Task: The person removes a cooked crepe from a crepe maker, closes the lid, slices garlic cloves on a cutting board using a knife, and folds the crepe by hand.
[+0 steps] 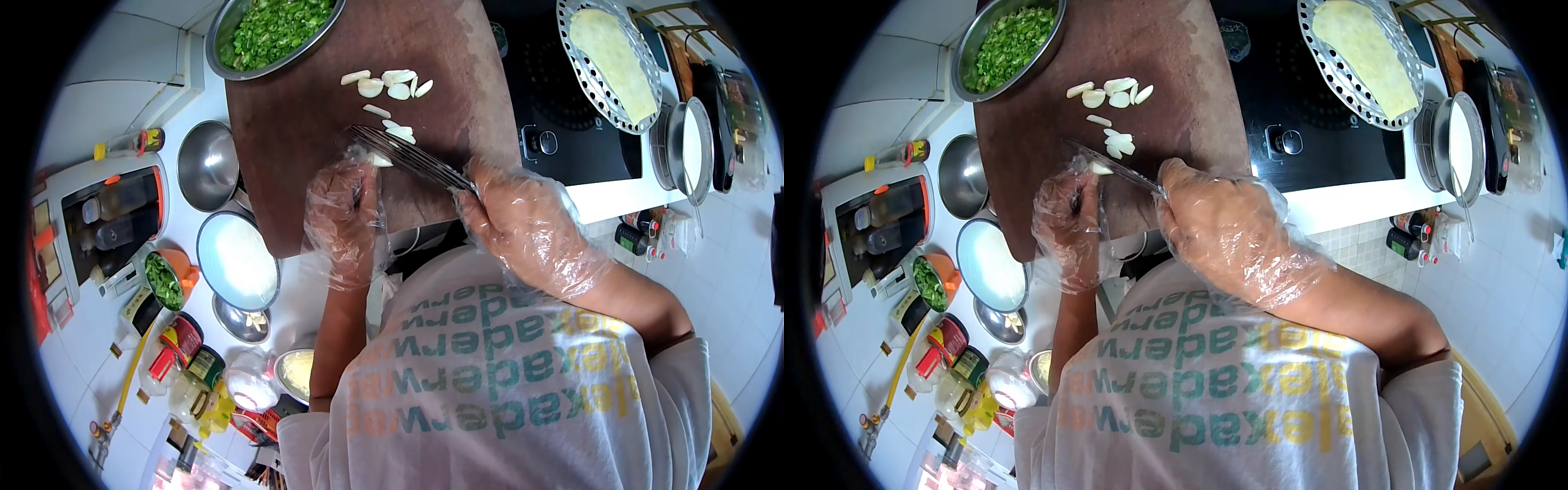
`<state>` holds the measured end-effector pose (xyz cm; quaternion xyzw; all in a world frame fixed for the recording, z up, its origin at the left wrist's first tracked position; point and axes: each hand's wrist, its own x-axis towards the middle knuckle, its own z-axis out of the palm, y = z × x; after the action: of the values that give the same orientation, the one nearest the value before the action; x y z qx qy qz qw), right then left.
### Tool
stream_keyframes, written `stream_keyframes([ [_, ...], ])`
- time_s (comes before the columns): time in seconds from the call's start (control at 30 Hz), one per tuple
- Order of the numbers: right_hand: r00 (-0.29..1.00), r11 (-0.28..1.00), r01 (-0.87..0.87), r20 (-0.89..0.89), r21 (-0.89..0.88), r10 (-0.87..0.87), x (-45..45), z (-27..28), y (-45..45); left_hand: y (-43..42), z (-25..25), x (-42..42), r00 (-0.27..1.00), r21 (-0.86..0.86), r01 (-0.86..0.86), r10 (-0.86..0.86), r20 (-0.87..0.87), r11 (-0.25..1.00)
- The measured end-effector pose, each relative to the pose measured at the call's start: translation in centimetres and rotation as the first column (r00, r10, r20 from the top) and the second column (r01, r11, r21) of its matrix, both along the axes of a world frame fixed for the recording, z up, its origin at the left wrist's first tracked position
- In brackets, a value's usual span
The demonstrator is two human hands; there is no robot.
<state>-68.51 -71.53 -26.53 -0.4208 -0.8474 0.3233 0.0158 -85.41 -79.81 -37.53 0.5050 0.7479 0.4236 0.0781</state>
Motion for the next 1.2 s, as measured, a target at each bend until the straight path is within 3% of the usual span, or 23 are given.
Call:
stream_keyframes([
  [0.17, 0.999, 0.999, 0.015, 0.036, -0.032, -0.014, -0.2, 0.1, -0.1, -0.1, 0.6, 0.4, 0.994, -0.015, 0.027, -0.025, 0.111, 1.000],
  [0.37, 0.998, 1.000, 0.029, 0.051, -0.001, -0.029, -0.3, -0.1, -0.4, 0.0, 0.5, 0.2, 0.999, -0.033, 0.035, -0.036, -0.019, 0.999],
  [0.47, 0.988, 1.000, 0.011, 0.153, -0.017, -0.008, -0.7, -0.4, -0.1, -0.2, 0.4, 0.3, 0.996, 0.032, 0.001, -0.003, 0.088, 0.999],
  [0.57, 0.980, 1.000, -0.002, 0.198, -0.013, 0.005, -1.0, -0.2, 0.2, -0.4, -0.3, 0.2, 0.972, 0.202, -0.088, 0.040, 0.231, 0.975],
  [0.67, 0.986, 0.999, -0.019, 0.167, 0.040, 0.012, -0.6, -0.5, 0.1, -0.4, -0.4, 0.2, 0.964, 0.178, -0.092, 0.042, 0.263, 0.980],
  [0.77, 0.998, 0.999, -0.022, 0.053, 0.039, 0.019, -0.1, -0.9, 0.4, -0.4, -0.7, -0.1, 0.992, 0.187, -0.072, 0.052, 0.113, 0.980],
  [0.87, 1.000, 0.992, -0.023, 0.008, 0.122, 0.023, 0.3, -0.5, 0.3, -0.5, -1.0, 0.0, 0.923, 0.203, -0.141, 0.054, 0.381, 0.969],
  [1.2, 0.998, 0.996, -0.051, -0.019, 0.077, 0.053, 0.1, 0.0, 0.2, -0.5, -1.3, 0.0, 0.941, 0.241, -0.125, 0.038, 0.336, 0.963],
])
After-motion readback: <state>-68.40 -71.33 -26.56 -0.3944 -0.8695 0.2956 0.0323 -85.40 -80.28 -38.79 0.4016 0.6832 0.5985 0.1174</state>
